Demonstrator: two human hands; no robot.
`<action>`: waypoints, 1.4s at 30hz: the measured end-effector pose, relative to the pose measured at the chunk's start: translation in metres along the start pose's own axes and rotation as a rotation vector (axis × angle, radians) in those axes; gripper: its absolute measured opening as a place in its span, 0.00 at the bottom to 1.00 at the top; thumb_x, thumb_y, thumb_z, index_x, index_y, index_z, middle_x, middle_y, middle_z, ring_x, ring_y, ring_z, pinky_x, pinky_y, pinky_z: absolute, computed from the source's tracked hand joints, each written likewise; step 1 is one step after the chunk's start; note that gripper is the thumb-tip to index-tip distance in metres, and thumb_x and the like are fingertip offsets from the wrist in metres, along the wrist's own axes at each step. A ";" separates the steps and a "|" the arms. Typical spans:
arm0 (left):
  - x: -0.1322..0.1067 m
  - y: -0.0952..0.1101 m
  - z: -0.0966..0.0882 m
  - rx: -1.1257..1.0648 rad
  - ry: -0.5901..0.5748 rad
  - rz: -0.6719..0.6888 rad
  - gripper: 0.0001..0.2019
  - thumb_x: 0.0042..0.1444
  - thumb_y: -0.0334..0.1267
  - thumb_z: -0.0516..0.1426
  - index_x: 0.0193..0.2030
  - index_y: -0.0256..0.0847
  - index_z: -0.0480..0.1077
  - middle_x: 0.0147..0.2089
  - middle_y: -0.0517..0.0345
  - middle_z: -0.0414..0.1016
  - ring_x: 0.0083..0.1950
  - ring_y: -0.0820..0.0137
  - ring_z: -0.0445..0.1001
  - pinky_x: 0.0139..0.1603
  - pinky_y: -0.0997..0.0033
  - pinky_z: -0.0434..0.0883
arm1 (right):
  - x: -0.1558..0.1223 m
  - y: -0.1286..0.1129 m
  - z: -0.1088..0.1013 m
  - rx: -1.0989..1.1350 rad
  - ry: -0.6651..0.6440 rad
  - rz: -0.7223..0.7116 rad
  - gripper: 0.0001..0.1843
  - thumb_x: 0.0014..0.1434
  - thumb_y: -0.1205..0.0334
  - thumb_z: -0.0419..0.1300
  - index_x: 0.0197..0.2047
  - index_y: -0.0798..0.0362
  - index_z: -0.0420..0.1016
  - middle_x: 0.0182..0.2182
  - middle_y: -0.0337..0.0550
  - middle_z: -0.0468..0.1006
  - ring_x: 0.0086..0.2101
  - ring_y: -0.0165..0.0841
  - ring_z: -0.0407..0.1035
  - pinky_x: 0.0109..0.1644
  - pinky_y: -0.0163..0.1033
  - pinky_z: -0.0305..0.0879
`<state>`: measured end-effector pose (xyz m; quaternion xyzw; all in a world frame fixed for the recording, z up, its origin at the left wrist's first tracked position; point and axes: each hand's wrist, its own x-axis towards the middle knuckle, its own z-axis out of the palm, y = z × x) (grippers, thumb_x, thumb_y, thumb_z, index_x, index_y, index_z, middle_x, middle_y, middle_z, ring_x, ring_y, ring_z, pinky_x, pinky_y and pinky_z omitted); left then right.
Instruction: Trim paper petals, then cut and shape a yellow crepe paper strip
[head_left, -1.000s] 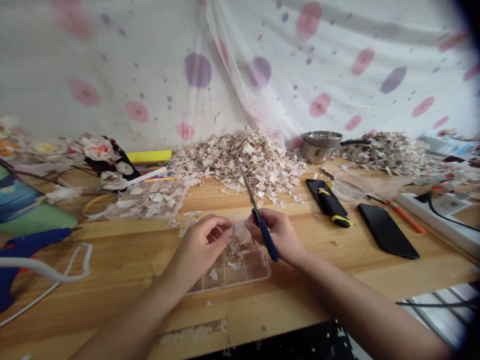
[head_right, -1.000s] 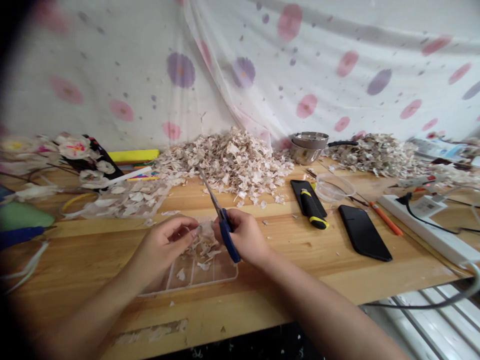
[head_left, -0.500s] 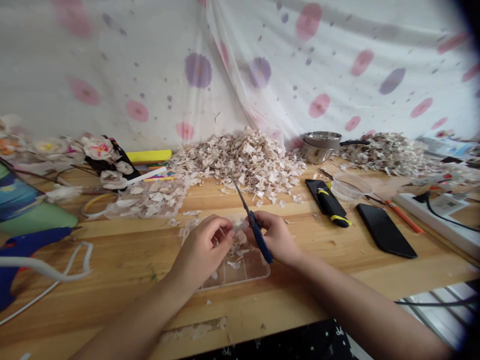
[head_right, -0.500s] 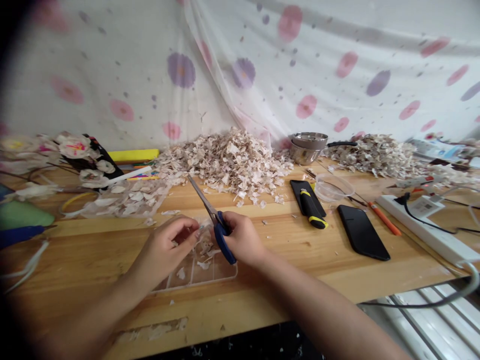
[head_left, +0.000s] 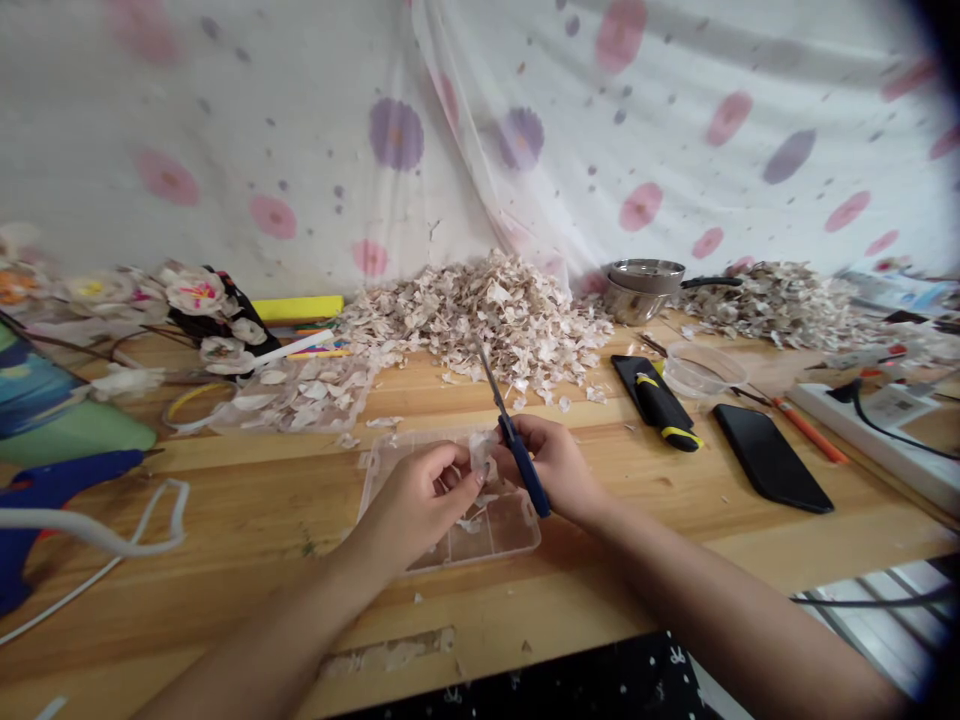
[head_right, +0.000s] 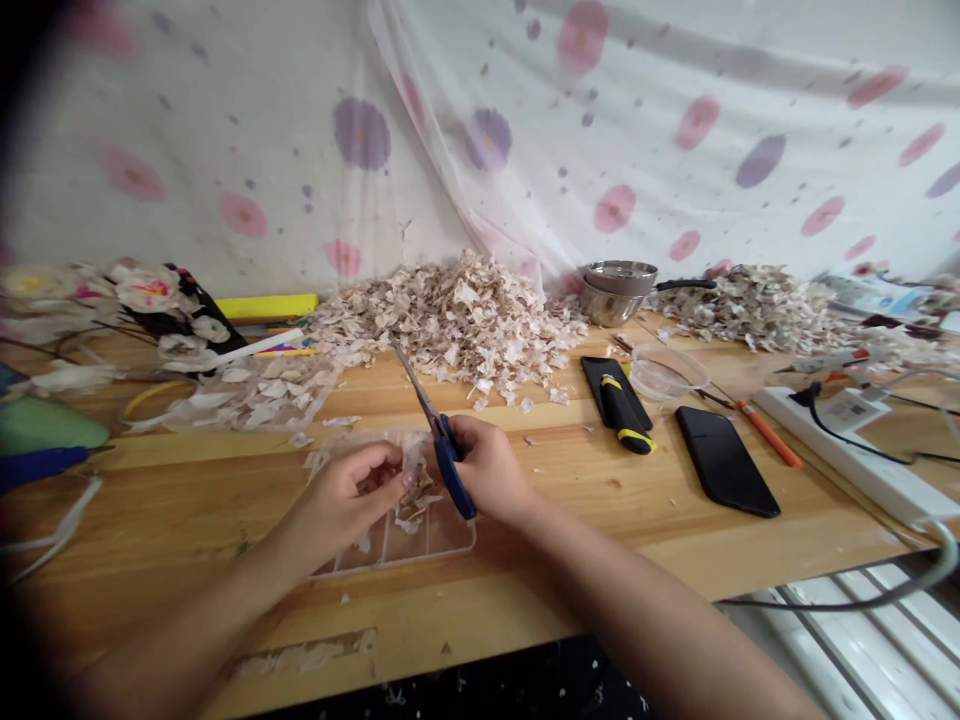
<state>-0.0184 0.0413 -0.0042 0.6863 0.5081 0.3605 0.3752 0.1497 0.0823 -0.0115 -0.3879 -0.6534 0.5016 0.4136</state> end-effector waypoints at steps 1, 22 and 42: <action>0.000 0.000 0.000 -0.022 -0.010 -0.014 0.09 0.56 0.41 0.53 0.29 0.40 0.67 0.25 0.64 0.67 0.27 0.73 0.65 0.26 0.76 0.63 | 0.000 -0.001 0.000 0.004 0.003 0.001 0.04 0.47 0.65 0.59 0.27 0.54 0.66 0.20 0.32 0.64 0.20 0.24 0.56 0.23 0.30 0.53; 0.001 0.005 -0.001 -0.166 -0.102 -0.162 0.11 0.53 0.43 0.54 0.24 0.40 0.66 0.20 0.64 0.67 0.22 0.73 0.67 0.24 0.74 0.63 | -0.004 -0.008 0.000 0.047 0.015 -0.042 0.06 0.47 0.64 0.60 0.29 0.55 0.66 0.20 0.33 0.64 0.20 0.24 0.56 0.24 0.30 0.55; 0.006 0.001 -0.008 -0.492 0.228 -0.210 0.14 0.42 0.43 0.65 0.33 0.38 0.72 0.29 0.58 0.77 0.30 0.70 0.74 0.33 0.70 0.70 | -0.004 -0.011 0.001 0.035 -0.118 0.057 0.14 0.46 0.56 0.66 0.31 0.56 0.70 0.24 0.36 0.69 0.23 0.25 0.61 0.26 0.31 0.59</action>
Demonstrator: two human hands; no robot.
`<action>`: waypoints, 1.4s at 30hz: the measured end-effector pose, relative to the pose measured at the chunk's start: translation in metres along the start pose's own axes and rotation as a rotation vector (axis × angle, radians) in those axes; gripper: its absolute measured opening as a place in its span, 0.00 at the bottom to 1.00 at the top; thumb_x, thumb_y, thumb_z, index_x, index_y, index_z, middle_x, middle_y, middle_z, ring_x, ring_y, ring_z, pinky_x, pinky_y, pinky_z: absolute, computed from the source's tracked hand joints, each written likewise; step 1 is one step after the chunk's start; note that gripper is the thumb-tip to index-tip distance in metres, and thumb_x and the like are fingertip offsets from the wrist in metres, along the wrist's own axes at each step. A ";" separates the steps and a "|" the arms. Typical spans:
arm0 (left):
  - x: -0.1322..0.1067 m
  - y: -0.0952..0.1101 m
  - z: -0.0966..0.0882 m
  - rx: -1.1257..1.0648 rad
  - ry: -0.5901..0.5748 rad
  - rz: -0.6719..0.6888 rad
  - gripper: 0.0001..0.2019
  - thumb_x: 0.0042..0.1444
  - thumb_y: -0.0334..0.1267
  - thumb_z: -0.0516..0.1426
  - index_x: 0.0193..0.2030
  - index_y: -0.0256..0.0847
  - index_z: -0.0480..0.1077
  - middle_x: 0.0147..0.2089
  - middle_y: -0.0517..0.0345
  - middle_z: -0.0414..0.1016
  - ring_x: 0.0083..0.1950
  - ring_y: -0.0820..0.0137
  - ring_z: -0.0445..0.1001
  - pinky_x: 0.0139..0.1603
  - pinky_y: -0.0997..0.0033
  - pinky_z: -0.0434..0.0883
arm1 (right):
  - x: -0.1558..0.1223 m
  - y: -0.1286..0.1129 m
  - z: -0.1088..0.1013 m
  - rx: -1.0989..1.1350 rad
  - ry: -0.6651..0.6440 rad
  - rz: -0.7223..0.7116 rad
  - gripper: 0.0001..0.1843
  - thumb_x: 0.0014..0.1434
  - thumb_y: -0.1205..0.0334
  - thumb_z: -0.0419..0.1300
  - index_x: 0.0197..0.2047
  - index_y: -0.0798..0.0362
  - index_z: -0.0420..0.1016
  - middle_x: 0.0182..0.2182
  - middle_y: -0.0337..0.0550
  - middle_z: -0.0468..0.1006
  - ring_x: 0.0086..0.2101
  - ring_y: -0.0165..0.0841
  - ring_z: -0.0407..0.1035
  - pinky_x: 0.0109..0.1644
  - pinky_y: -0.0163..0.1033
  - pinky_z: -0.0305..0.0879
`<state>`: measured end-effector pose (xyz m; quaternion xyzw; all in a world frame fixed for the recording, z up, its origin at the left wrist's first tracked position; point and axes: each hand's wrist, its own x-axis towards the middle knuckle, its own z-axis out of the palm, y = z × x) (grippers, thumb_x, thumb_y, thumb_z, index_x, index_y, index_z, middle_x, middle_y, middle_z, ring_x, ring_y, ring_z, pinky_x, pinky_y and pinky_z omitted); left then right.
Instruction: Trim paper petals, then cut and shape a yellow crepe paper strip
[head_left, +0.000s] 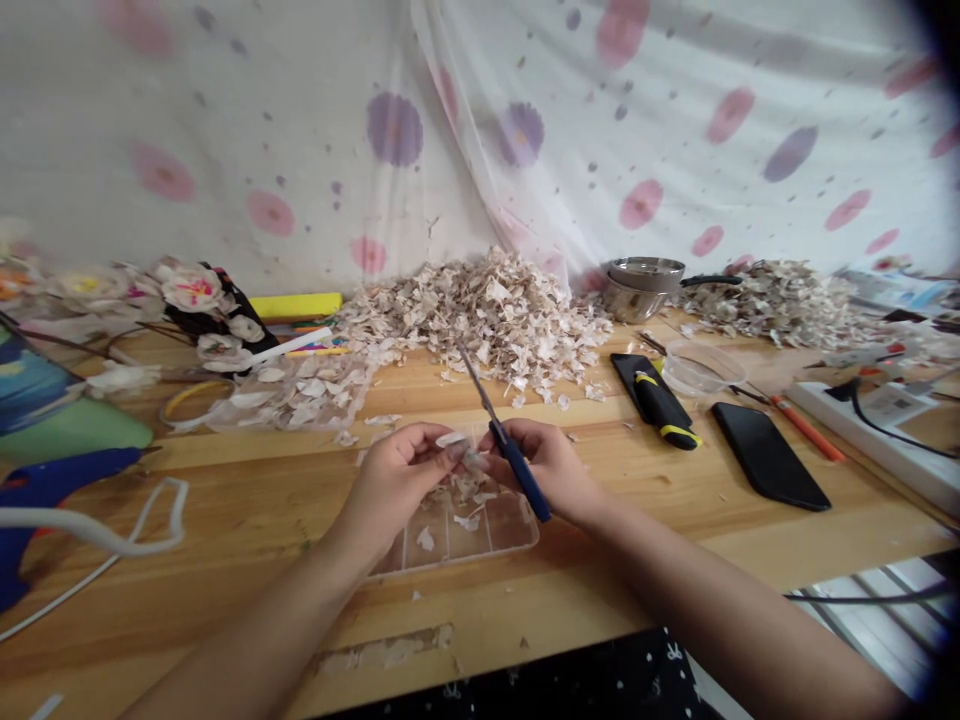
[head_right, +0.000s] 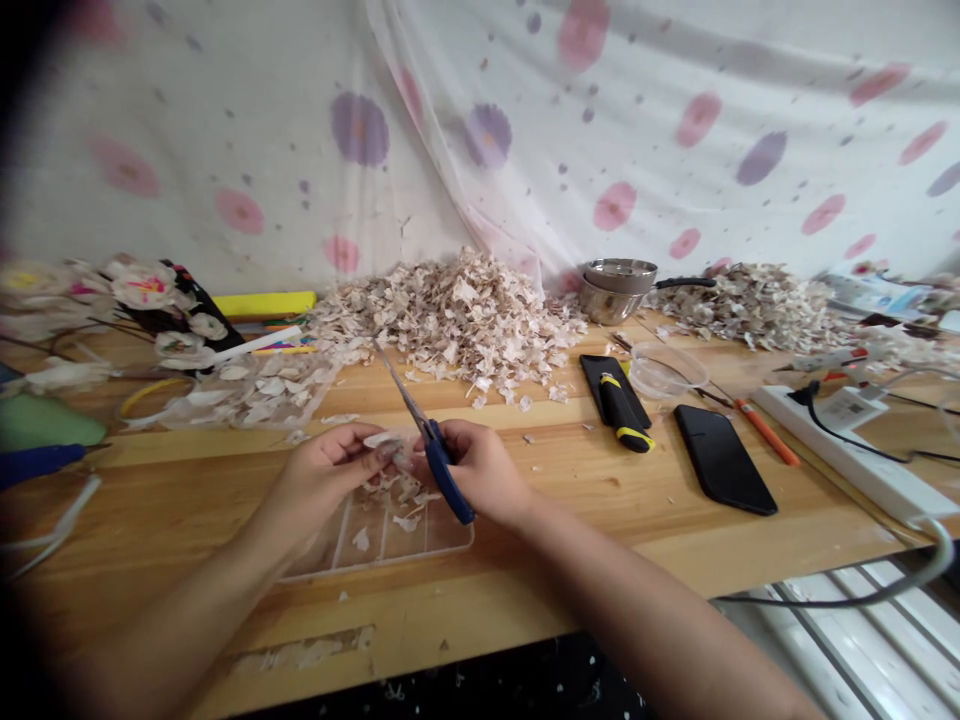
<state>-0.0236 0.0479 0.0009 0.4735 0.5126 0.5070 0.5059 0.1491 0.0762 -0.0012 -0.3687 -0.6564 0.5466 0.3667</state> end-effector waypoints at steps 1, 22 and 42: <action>0.000 0.000 0.000 -0.046 0.019 -0.018 0.14 0.41 0.42 0.65 0.33 0.38 0.71 0.29 0.59 0.77 0.30 0.71 0.73 0.33 0.71 0.70 | 0.000 0.001 0.000 -0.017 -0.012 -0.007 0.14 0.46 0.55 0.66 0.30 0.56 0.70 0.24 0.36 0.69 0.24 0.26 0.61 0.27 0.31 0.59; -0.003 -0.002 -0.002 0.406 -0.054 0.233 0.10 0.55 0.43 0.56 0.37 0.40 0.73 0.38 0.55 0.75 0.41 0.66 0.73 0.40 0.68 0.68 | -0.004 -0.002 0.000 -0.035 -0.007 -0.037 0.07 0.50 0.62 0.59 0.27 0.55 0.66 0.21 0.36 0.69 0.23 0.26 0.61 0.25 0.30 0.57; -0.002 -0.005 0.000 0.487 -0.233 0.227 0.08 0.54 0.34 0.54 0.39 0.40 0.73 0.40 0.54 0.77 0.42 0.65 0.75 0.43 0.66 0.70 | 0.002 0.002 -0.008 -0.173 0.007 -0.171 0.03 0.49 0.68 0.58 0.31 0.55 0.68 0.24 0.36 0.68 0.25 0.26 0.61 0.29 0.31 0.59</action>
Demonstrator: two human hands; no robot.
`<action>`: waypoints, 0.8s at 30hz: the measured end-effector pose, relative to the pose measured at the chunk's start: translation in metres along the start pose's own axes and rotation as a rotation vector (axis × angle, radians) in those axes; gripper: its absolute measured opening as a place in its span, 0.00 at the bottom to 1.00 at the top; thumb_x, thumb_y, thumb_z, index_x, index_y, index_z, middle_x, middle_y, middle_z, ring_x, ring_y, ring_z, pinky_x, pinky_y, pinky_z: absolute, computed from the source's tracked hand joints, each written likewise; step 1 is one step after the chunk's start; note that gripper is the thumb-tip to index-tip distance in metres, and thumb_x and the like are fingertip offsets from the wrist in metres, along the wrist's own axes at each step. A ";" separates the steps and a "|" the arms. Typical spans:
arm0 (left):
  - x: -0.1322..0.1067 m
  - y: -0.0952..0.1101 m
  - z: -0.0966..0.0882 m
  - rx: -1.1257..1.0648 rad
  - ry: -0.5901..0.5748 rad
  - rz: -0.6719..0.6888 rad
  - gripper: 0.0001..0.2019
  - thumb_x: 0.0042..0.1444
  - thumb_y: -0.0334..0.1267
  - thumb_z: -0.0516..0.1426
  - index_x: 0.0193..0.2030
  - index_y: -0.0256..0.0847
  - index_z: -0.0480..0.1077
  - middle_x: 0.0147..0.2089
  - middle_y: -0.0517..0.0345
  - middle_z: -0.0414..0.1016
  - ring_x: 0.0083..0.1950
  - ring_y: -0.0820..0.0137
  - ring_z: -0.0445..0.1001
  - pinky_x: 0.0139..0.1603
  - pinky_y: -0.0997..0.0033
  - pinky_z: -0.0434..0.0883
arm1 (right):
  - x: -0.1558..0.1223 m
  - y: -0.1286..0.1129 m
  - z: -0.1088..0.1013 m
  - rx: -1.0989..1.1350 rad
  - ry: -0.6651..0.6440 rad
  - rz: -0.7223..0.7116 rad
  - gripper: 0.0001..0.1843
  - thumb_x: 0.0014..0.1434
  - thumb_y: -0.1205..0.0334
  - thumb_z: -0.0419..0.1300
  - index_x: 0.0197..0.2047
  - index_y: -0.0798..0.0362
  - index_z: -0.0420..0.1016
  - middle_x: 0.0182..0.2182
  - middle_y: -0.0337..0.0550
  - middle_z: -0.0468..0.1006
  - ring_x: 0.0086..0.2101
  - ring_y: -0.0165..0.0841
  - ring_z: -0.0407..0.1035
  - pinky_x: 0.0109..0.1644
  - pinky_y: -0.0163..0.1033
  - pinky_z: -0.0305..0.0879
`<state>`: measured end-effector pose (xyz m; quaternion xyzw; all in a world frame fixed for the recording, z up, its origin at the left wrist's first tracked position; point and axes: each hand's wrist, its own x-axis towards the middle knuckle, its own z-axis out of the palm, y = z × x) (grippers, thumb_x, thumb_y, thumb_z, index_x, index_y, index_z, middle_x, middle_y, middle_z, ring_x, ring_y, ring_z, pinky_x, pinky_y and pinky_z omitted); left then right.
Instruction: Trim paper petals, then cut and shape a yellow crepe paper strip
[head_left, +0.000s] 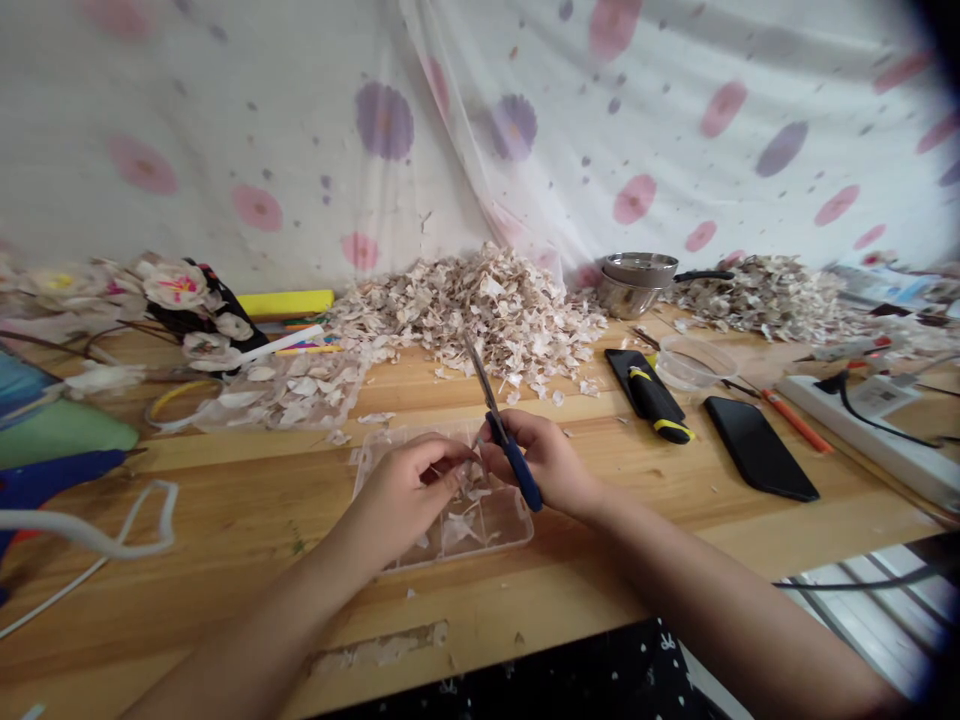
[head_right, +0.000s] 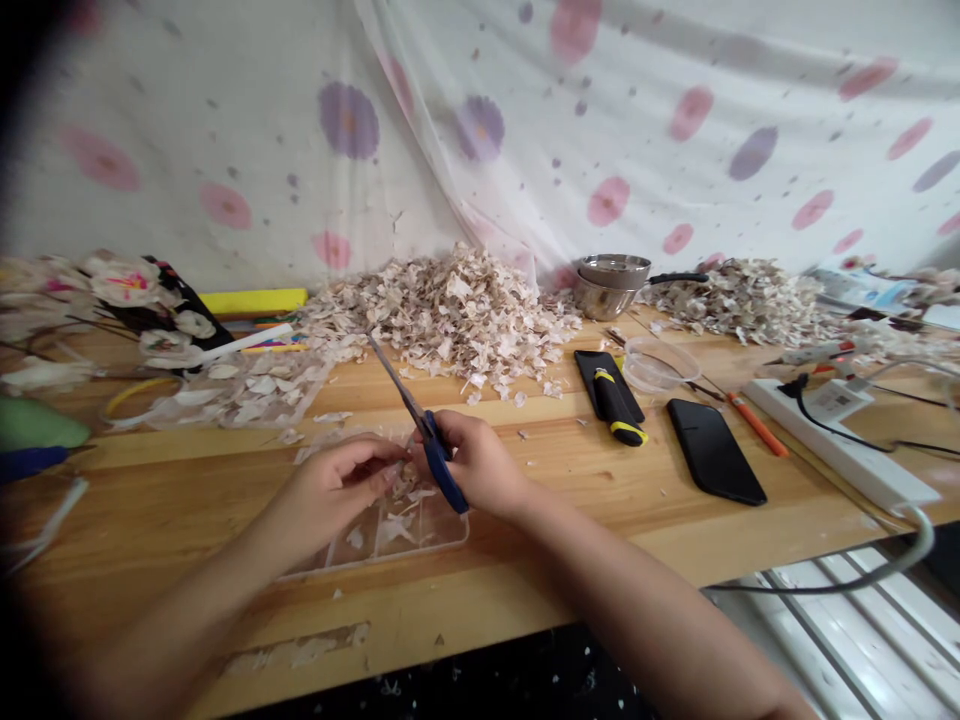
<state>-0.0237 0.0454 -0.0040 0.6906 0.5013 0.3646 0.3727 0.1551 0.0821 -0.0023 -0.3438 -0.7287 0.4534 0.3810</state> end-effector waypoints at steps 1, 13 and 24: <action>0.001 -0.003 0.001 0.012 0.006 -0.012 0.08 0.54 0.34 0.54 0.39 0.40 0.74 0.39 0.54 0.77 0.41 0.66 0.75 0.43 0.66 0.71 | 0.000 0.001 0.000 -0.011 0.003 0.005 0.03 0.49 0.67 0.58 0.31 0.55 0.68 0.24 0.36 0.68 0.25 0.26 0.61 0.29 0.31 0.58; -0.009 0.009 -0.010 0.463 -0.443 0.211 0.15 0.49 0.31 0.61 0.45 0.49 0.73 0.50 0.55 0.71 0.54 0.58 0.65 0.56 0.53 0.62 | 0.002 0.002 0.001 0.008 0.088 0.093 0.06 0.51 0.62 0.59 0.30 0.55 0.68 0.22 0.35 0.68 0.23 0.26 0.61 0.27 0.31 0.58; -0.007 0.003 -0.007 0.557 -0.474 0.225 0.10 0.49 0.31 0.61 0.39 0.46 0.72 0.48 0.55 0.69 0.54 0.58 0.62 0.55 0.54 0.61 | 0.001 0.002 0.001 -0.027 0.092 0.071 0.05 0.51 0.63 0.60 0.28 0.55 0.67 0.22 0.35 0.68 0.24 0.26 0.61 0.27 0.31 0.57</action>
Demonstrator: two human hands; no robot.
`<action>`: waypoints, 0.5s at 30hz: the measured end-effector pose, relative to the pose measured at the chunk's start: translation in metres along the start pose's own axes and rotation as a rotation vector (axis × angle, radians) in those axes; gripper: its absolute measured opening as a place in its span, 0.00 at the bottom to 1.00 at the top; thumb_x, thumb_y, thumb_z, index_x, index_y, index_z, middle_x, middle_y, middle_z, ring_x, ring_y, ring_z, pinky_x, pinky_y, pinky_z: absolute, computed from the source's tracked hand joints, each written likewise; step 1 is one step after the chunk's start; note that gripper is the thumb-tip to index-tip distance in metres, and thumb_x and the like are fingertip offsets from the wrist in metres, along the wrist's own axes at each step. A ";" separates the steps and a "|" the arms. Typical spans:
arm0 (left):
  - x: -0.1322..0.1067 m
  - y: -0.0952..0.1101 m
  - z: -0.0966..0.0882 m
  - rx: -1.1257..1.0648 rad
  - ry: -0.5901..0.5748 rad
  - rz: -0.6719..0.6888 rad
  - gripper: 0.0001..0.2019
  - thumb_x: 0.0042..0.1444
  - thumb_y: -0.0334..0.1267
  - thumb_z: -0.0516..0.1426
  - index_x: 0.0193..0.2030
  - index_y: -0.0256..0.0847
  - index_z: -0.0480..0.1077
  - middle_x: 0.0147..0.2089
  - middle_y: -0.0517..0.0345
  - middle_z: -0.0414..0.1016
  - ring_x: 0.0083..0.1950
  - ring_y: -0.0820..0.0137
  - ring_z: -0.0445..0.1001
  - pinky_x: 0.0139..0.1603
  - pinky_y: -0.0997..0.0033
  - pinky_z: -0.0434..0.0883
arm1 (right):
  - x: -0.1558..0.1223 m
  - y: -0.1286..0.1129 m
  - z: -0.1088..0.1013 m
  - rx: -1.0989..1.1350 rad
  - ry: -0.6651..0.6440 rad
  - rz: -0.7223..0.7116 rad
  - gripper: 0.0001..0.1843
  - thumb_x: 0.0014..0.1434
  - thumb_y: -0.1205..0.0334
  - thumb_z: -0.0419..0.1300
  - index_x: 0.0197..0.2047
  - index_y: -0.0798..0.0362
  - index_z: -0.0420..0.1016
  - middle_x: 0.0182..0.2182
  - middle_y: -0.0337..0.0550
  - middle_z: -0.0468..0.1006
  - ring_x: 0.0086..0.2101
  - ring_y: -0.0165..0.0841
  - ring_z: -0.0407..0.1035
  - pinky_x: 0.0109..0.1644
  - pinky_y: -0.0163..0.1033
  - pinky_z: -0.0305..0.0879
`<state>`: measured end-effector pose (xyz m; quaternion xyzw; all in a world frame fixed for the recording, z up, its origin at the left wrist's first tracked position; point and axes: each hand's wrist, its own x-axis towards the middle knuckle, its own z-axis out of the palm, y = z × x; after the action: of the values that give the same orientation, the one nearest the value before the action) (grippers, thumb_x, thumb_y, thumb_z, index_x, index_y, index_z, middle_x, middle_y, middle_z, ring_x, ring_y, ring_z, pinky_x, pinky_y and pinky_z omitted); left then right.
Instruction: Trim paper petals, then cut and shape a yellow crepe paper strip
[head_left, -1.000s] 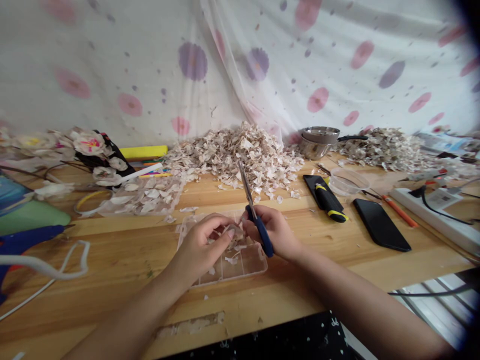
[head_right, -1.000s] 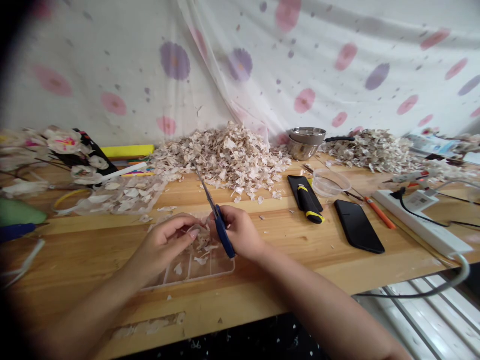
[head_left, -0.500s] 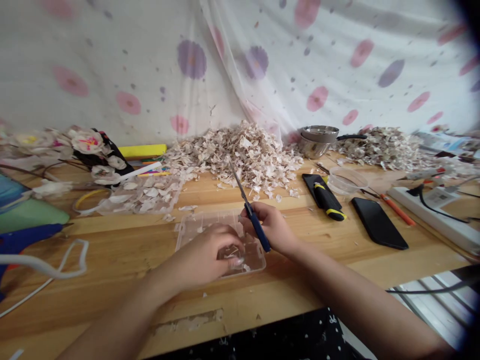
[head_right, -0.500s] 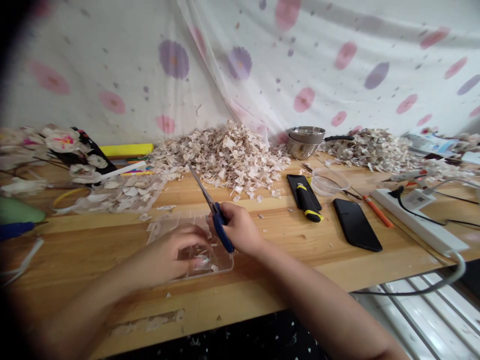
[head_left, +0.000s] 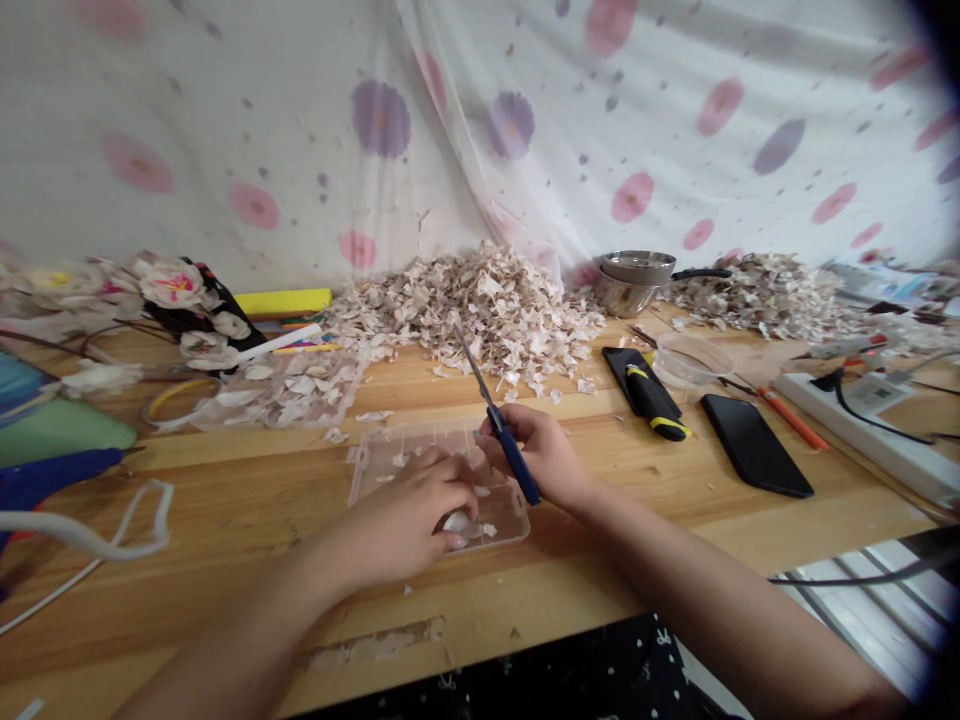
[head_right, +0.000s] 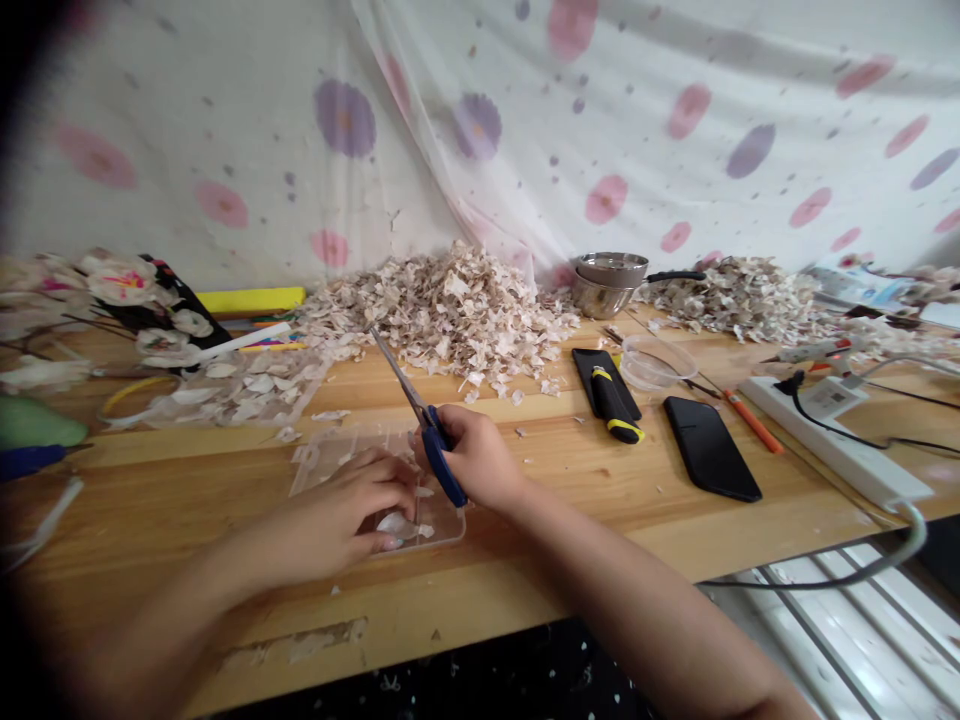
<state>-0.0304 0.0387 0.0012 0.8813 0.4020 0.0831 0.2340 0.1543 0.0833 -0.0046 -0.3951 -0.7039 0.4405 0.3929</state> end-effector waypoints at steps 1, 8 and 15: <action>0.000 0.000 0.000 0.005 -0.002 0.001 0.09 0.49 0.31 0.61 0.38 0.45 0.72 0.48 0.55 0.69 0.54 0.58 0.62 0.54 0.54 0.61 | 0.000 0.000 0.000 -0.001 0.003 -0.002 0.05 0.50 0.63 0.60 0.28 0.55 0.67 0.22 0.35 0.69 0.24 0.26 0.61 0.27 0.31 0.58; 0.003 -0.001 0.002 -0.021 0.021 -0.008 0.06 0.51 0.31 0.60 0.36 0.43 0.71 0.42 0.56 0.72 0.50 0.60 0.64 0.51 0.58 0.62 | -0.001 0.000 0.000 0.035 -0.016 0.016 0.04 0.50 0.65 0.59 0.28 0.55 0.67 0.22 0.34 0.67 0.22 0.25 0.60 0.26 0.31 0.57; 0.005 0.002 0.001 -0.292 0.085 -0.173 0.06 0.51 0.35 0.57 0.37 0.43 0.70 0.39 0.57 0.73 0.41 0.64 0.69 0.42 0.64 0.65 | 0.000 0.001 0.000 0.060 -0.013 0.001 0.05 0.50 0.63 0.60 0.28 0.55 0.67 0.22 0.35 0.69 0.23 0.25 0.61 0.27 0.31 0.58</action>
<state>-0.0252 0.0405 0.0009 0.7959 0.4694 0.1572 0.3485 0.1544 0.0834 -0.0052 -0.3806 -0.6926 0.4642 0.4000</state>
